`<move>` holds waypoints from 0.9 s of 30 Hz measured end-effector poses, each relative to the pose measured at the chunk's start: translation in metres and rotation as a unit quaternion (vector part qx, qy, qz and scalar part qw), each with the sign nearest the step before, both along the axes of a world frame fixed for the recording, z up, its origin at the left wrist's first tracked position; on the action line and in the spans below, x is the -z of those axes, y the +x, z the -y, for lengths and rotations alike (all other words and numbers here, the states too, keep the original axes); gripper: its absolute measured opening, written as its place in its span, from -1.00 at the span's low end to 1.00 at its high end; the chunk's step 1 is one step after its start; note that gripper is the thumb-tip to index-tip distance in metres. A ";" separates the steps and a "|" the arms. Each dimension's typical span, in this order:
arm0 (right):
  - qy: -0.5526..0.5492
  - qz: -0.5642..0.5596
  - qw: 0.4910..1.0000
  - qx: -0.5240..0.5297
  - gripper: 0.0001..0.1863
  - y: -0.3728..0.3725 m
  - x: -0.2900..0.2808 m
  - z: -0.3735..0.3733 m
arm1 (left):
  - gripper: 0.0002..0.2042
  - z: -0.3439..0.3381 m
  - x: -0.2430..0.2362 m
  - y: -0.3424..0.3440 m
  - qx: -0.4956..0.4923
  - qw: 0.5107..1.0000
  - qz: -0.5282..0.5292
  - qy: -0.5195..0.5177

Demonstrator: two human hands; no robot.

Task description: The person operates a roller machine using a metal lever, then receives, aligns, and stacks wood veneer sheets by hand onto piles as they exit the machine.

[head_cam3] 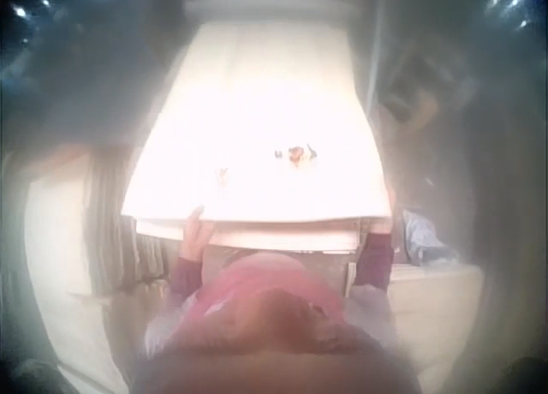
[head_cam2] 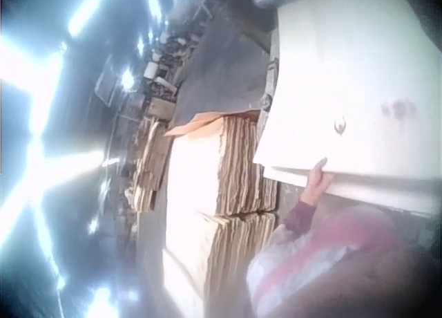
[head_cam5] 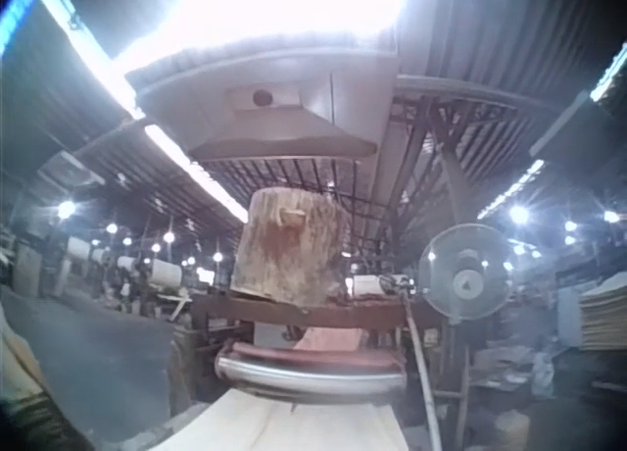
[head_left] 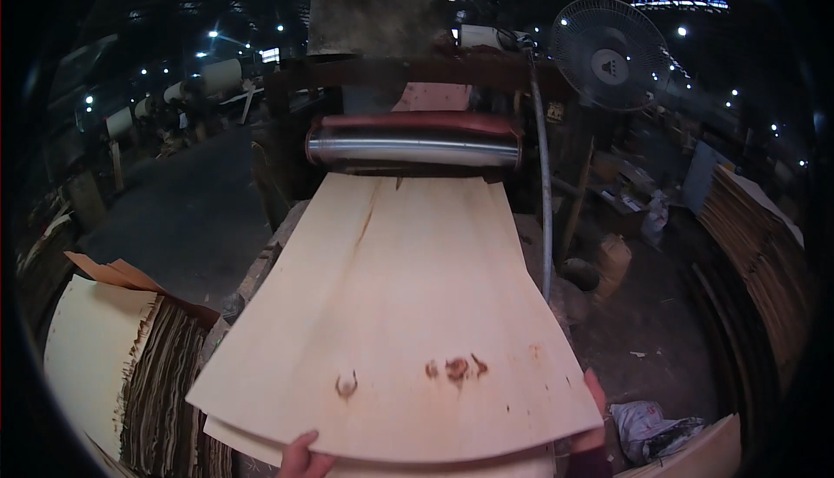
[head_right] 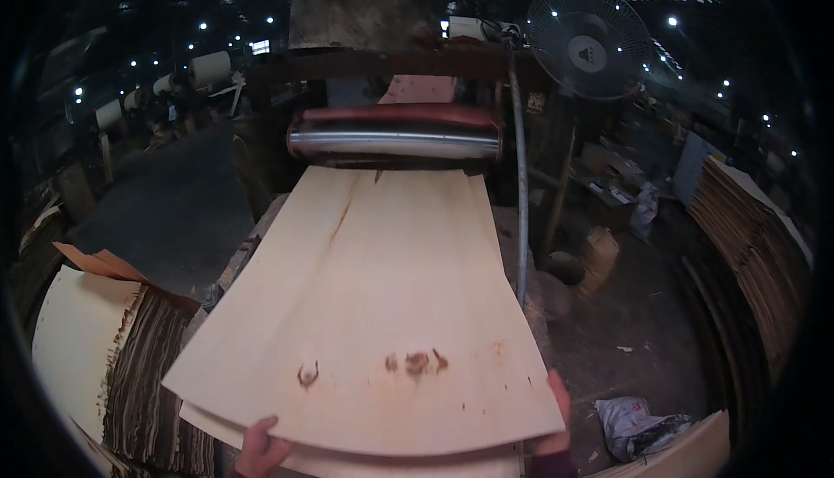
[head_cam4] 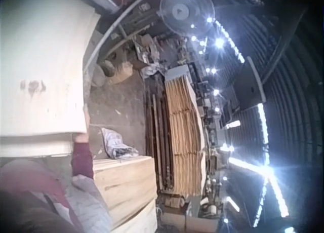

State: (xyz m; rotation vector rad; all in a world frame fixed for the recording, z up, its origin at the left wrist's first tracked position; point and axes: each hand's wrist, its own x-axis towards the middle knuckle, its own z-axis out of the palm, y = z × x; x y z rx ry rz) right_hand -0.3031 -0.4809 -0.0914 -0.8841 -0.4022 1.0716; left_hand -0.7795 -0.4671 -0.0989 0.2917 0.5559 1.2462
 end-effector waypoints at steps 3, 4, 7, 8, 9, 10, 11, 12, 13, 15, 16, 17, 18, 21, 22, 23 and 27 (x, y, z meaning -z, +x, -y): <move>-0.042 0.214 0.974 0.059 -0.59 -0.001 0.054 -0.024 | -0.45 -0.056 -0.001 0.008 0.005 0.999 0.031 0.039; -0.137 0.146 0.979 0.038 -0.61 -0.004 0.065 -0.016 | -0.47 -0.072 -0.001 0.013 -0.007 1.000 0.002 0.005; -0.225 0.622 0.749 -0.036 -0.69 -0.035 0.083 0.036 | -0.52 -0.123 0.003 0.028 0.011 1.000 -0.015 0.005; -0.101 0.768 0.632 0.015 -0.69 -0.041 0.083 0.042 | -0.54 -0.143 0.008 0.033 0.025 0.999 -0.025 0.008; -0.134 0.770 0.624 0.010 -0.63 -0.047 0.082 0.054 | -0.56 -0.164 0.014 0.039 0.034 0.999 -0.037 0.007; -0.176 0.766 0.618 -0.002 -0.57 -0.055 0.080 0.071 | -0.60 -0.188 0.023 0.044 0.034 0.997 -0.070 -0.014; -0.216 0.761 0.611 -0.013 -0.50 -0.060 0.077 0.080 | -0.64 -0.211 0.032 0.049 0.016 0.993 -0.111 -0.048; -0.236 0.754 0.613 0.004 -0.45 -0.065 0.075 0.086 | -0.67 -0.235 0.043 0.054 0.014 0.996 -0.081 -0.032; -0.257 0.746 0.614 0.003 -0.45 -0.068 0.074 0.089 | -0.70 -0.258 0.053 0.061 0.010 0.999 -0.037 0.000; -0.297 0.730 0.616 0.003 -0.44 -0.070 0.073 0.094 | -0.71 -0.299 0.073 0.063 0.017 0.998 -0.061 -0.018; -0.305 0.724 0.618 -0.001 -0.43 -0.069 0.074 0.094 | -0.71 -0.318 0.081 0.065 0.027 0.997 -0.064 -0.015; -0.314 0.719 0.621 -0.005 -0.42 -0.067 0.075 0.095 | -0.71 -0.329 0.090 0.068 0.037 0.995 -0.081 -0.050; -0.323 0.712 0.623 -0.009 -0.41 -0.064 0.076 0.095 | -0.71 -0.332 0.098 0.071 0.046 0.990 -0.099 -0.085; -0.345 0.672 0.653 -0.053 -0.43 -0.047 0.076 0.096 | -0.72 -0.295 0.113 0.073 0.105 0.938 -0.255 -0.210; -0.341 0.668 0.660 -0.041 -0.46 -0.040 0.074 0.096 | -0.76 -0.260 0.116 0.068 0.137 0.950 -0.250 -0.130; -0.337 0.663 0.668 -0.028 -0.48 -0.033 0.070 0.094 | -0.80 -0.225 0.117 0.064 0.142 0.948 -0.237 -0.161; -0.269 0.248 0.924 -0.112 -0.67 -0.018 0.035 0.074 | -0.68 -0.056 0.097 -0.003 0.201 0.956 -0.123 -0.173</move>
